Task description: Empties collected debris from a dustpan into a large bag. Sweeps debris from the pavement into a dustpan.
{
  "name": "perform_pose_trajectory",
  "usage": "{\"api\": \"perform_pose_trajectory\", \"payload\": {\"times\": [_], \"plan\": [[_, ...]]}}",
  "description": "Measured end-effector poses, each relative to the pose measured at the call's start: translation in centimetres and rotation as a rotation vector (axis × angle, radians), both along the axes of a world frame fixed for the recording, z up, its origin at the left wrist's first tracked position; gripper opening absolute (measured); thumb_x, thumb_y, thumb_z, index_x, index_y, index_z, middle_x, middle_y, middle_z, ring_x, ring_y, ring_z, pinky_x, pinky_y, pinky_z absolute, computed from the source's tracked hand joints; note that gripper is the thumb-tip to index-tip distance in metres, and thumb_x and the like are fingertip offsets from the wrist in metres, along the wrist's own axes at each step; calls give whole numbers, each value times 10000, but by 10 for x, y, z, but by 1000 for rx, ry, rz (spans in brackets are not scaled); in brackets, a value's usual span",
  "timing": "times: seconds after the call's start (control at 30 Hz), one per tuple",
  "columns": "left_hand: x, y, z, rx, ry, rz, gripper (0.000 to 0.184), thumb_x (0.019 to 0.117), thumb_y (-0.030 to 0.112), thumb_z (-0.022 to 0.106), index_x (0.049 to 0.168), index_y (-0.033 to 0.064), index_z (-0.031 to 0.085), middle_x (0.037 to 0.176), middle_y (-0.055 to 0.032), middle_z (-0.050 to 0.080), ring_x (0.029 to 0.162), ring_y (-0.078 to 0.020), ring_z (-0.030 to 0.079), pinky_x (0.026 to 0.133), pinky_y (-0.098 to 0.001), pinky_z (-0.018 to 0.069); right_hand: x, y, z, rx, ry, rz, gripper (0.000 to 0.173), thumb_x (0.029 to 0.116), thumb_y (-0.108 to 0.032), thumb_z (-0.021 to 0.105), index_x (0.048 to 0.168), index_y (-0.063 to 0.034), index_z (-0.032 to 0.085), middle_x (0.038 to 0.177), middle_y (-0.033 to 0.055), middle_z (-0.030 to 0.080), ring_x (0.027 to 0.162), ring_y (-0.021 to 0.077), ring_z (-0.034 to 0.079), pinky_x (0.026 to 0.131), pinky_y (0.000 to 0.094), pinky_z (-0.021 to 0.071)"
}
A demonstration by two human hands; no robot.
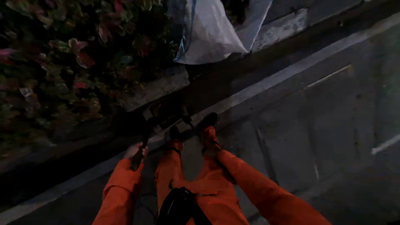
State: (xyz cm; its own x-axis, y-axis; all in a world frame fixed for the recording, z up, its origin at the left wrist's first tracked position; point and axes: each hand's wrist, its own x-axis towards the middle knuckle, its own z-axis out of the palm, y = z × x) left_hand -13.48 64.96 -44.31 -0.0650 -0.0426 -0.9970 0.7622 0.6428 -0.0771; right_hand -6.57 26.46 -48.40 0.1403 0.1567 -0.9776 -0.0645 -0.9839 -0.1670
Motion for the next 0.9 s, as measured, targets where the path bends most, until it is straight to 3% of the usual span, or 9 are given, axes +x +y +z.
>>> {"api": "perform_pose_trajectory", "payload": {"times": [0.13,0.3,0.4,0.47,0.53,0.63,0.73,0.83,0.9], "plan": [[-2,3,3,66,-22,-65,262,1116,227,280,1008,77,466,647,-13,489,426,-46,463,370,-158,402,-14,-64,58,14,57,-231,740,960,-127,649,1619,-205,322,1502,202,513,1343,376,537,1092,585,448],[-9,13,3,40,-14,-126,301,1116,243,255,970,84,464,620,-5,481,405,-41,442,355,-155,379,-14,-69,55,-193,-67,-518,700,1020,-218,609,1625,-125,268,1443,252,548,1280,391,586,1070,569,471],[-18,18,-5,-1,15,-52,308,1108,278,262,977,92,469,640,-12,487,408,-54,457,354,-164,396,3,-50,27,-162,21,-445,640,1045,-244,583,1594,-79,298,1385,239,571,1162,350,638,995,507,520],[-24,27,-10,-27,22,-20,349,1108,309,252,963,94,485,639,-8,509,408,-51,471,351,-163,397,19,-62,34,-58,99,-307,645,1025,-209,608,1601,-122,329,1436,227,555,1249,353,601,1058,531,480],[-36,35,-7,-52,-5,5,362,1111,310,233,969,92,486,654,-6,525,414,-34,475,348,-147,390,16,-82,52,7,102,-278,648,993,-195,646,1584,-218,382,1213,192,636,940,297,657,791,492,553],[-68,48,5,-76,-39,46,334,1116,302,234,1062,93,489,701,-9,545,429,-24,493,352,-141,407,0,-68,68,-79,65,-319,698,967,-182,663,1596,-225,363,1331,222,619,1133,373,649,956,581,523],[-107,67,11,-174,-123,153,360,1110,266,170,1102,90,484,743,-17,566,451,-19,515,378,-127,432,-15,-26,46,1,-87,-252,691,1028,-213,581,1634,-123,264,1565,205,448,1419,353,474,1169,523,392],[-121,77,15,-236,-97,306,401,1095,274,150,1085,72,497,768,-31,591,481,-33,570,411,-131,482,-26,32,16,-59,-144,-175,652,1023,-297,588,1565,-15,361,1485,256,510,1347,382,536,1115,520,435],[-107,71,14,-158,5,313,392,1102,306,190,1008,72,491,697,-14,556,436,-27,533,371,-128,448,-27,73,24,-121,50,-89,726,1023,-230,587,1615,-12,226,1581,258,393,1427,390,449,1168,527,376]]}}
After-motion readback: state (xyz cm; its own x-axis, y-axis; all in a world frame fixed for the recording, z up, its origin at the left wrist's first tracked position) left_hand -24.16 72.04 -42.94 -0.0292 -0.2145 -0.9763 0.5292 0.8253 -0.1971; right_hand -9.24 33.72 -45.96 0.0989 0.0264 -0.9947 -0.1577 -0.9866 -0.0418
